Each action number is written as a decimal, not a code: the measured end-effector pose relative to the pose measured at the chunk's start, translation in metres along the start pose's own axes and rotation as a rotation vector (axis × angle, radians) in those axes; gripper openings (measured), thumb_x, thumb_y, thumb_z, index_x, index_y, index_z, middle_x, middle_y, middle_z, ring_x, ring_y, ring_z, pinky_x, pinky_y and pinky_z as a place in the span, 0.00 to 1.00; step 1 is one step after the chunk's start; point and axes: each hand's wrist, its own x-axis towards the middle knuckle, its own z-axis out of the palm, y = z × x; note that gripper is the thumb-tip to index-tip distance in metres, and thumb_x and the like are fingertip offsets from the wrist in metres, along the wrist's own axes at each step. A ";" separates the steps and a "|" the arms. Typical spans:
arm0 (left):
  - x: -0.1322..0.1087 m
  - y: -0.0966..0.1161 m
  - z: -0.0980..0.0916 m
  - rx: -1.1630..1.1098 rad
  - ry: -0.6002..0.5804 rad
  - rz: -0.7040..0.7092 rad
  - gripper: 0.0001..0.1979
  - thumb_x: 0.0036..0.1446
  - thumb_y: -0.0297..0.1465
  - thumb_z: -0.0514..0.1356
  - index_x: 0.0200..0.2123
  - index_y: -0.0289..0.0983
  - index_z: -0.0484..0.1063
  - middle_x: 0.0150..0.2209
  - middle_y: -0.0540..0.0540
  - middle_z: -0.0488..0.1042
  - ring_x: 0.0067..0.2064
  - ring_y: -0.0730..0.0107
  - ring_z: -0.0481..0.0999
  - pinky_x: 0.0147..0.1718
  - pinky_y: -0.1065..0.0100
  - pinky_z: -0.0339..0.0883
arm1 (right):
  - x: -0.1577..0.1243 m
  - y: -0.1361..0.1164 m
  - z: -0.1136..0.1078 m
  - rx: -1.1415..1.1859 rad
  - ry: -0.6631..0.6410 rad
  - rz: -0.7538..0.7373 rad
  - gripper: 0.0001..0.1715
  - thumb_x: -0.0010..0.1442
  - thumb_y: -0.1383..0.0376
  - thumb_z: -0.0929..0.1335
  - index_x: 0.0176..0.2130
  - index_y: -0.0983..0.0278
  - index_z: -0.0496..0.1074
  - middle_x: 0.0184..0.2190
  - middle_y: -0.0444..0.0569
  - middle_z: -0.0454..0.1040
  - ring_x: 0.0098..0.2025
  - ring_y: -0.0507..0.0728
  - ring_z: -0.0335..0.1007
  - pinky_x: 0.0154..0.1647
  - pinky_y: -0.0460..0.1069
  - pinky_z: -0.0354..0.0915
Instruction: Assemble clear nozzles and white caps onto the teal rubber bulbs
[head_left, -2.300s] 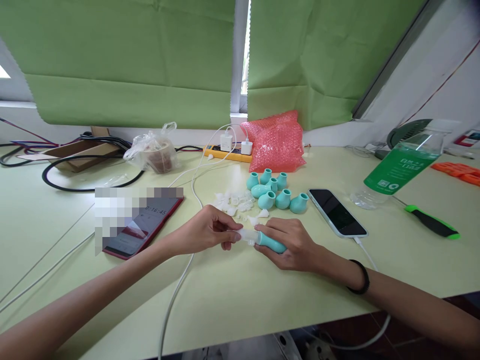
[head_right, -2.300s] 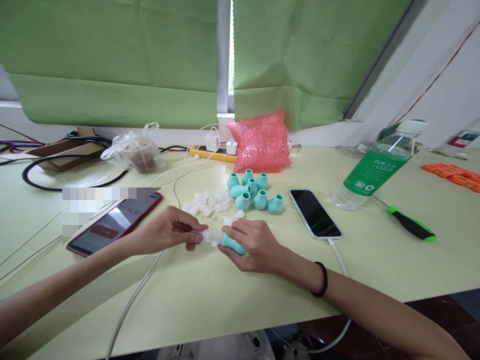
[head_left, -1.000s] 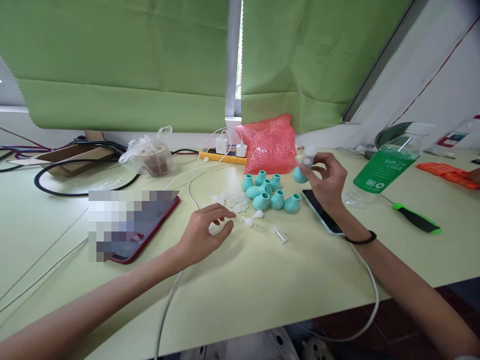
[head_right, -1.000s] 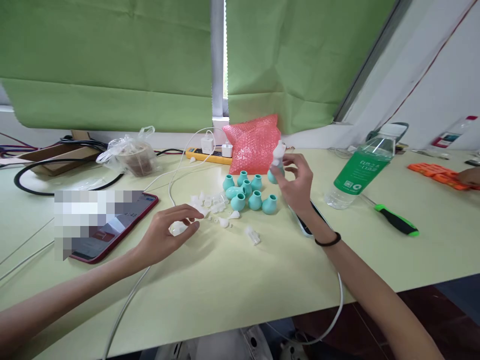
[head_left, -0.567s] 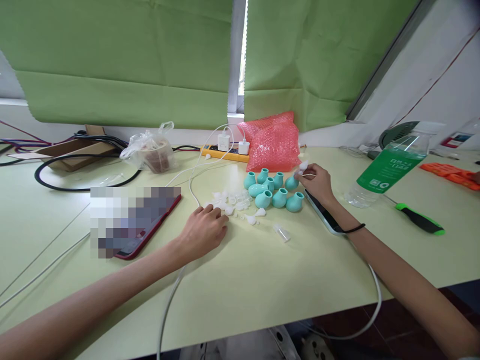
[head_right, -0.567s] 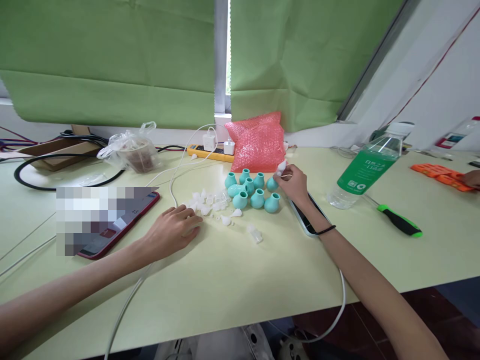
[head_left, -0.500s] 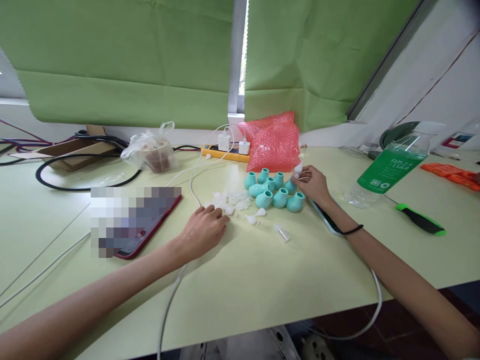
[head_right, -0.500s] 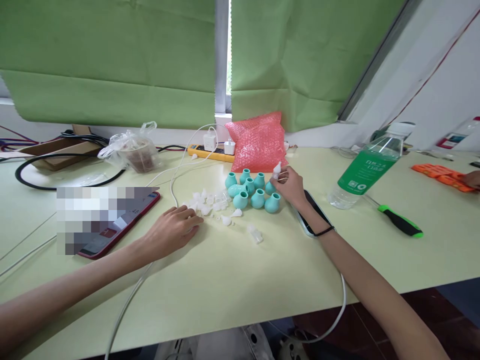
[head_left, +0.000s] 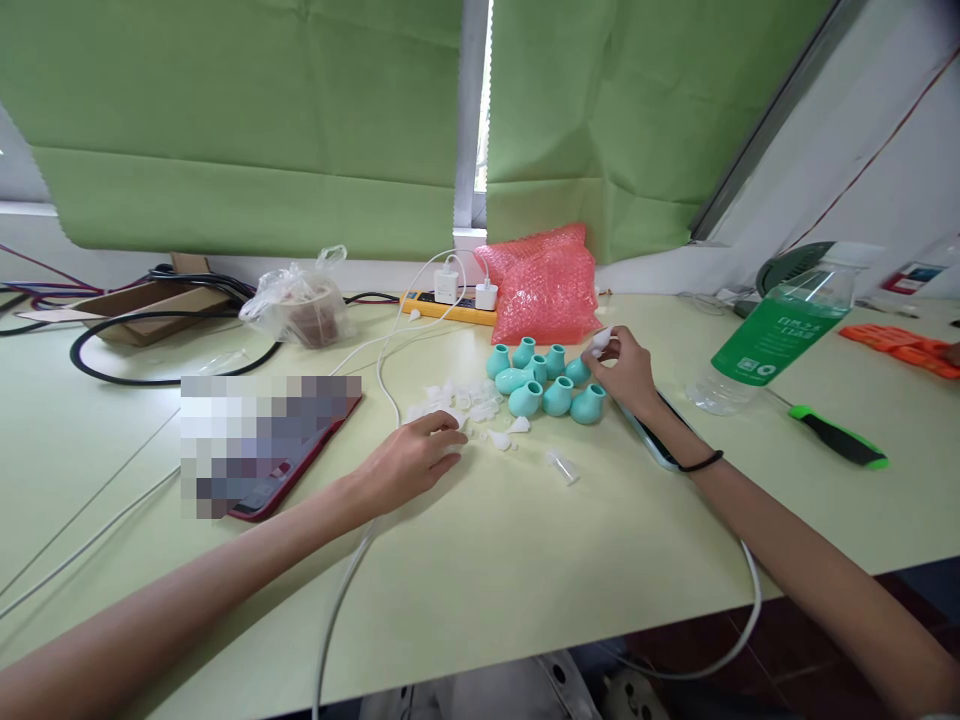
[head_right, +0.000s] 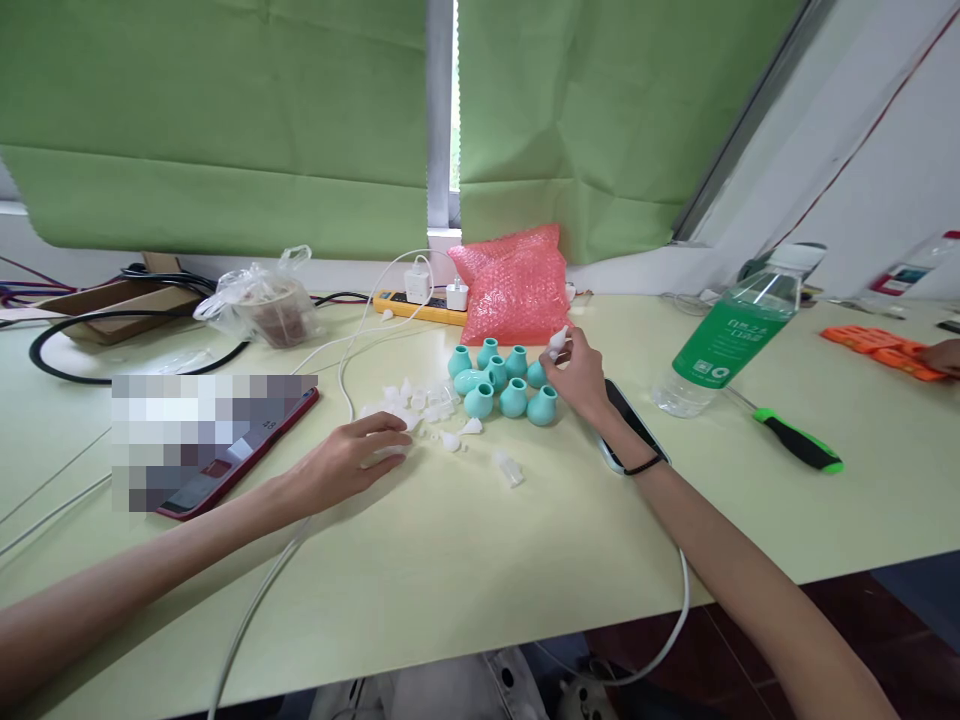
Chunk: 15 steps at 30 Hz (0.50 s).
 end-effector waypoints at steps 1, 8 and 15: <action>0.000 -0.001 0.000 0.006 -0.002 -0.005 0.10 0.53 0.26 0.52 0.38 0.35 0.68 0.40 0.42 0.68 0.39 0.67 0.71 0.37 0.67 0.67 | -0.001 -0.003 -0.002 0.006 0.059 -0.017 0.18 0.45 0.62 0.66 0.38 0.63 0.60 0.28 0.46 0.71 0.27 0.53 0.69 0.30 0.50 0.67; -0.002 -0.001 0.007 0.001 0.006 -0.012 0.13 0.55 0.24 0.47 0.41 0.34 0.67 0.39 0.41 0.70 0.40 0.67 0.71 0.37 0.66 0.67 | 0.003 -0.065 -0.002 0.162 0.272 -0.263 0.27 0.54 0.60 0.62 0.51 0.59 0.49 0.40 0.49 0.69 0.37 0.54 0.68 0.32 0.49 0.68; -0.007 0.007 0.009 0.043 0.044 -0.017 0.13 0.56 0.30 0.51 0.44 0.33 0.64 0.35 0.42 0.73 0.39 0.64 0.70 0.34 0.63 0.68 | 0.004 -0.150 0.068 0.082 -0.254 -0.455 0.31 0.57 0.63 0.58 0.57 0.59 0.42 0.34 0.46 0.70 0.30 0.53 0.66 0.32 0.49 0.64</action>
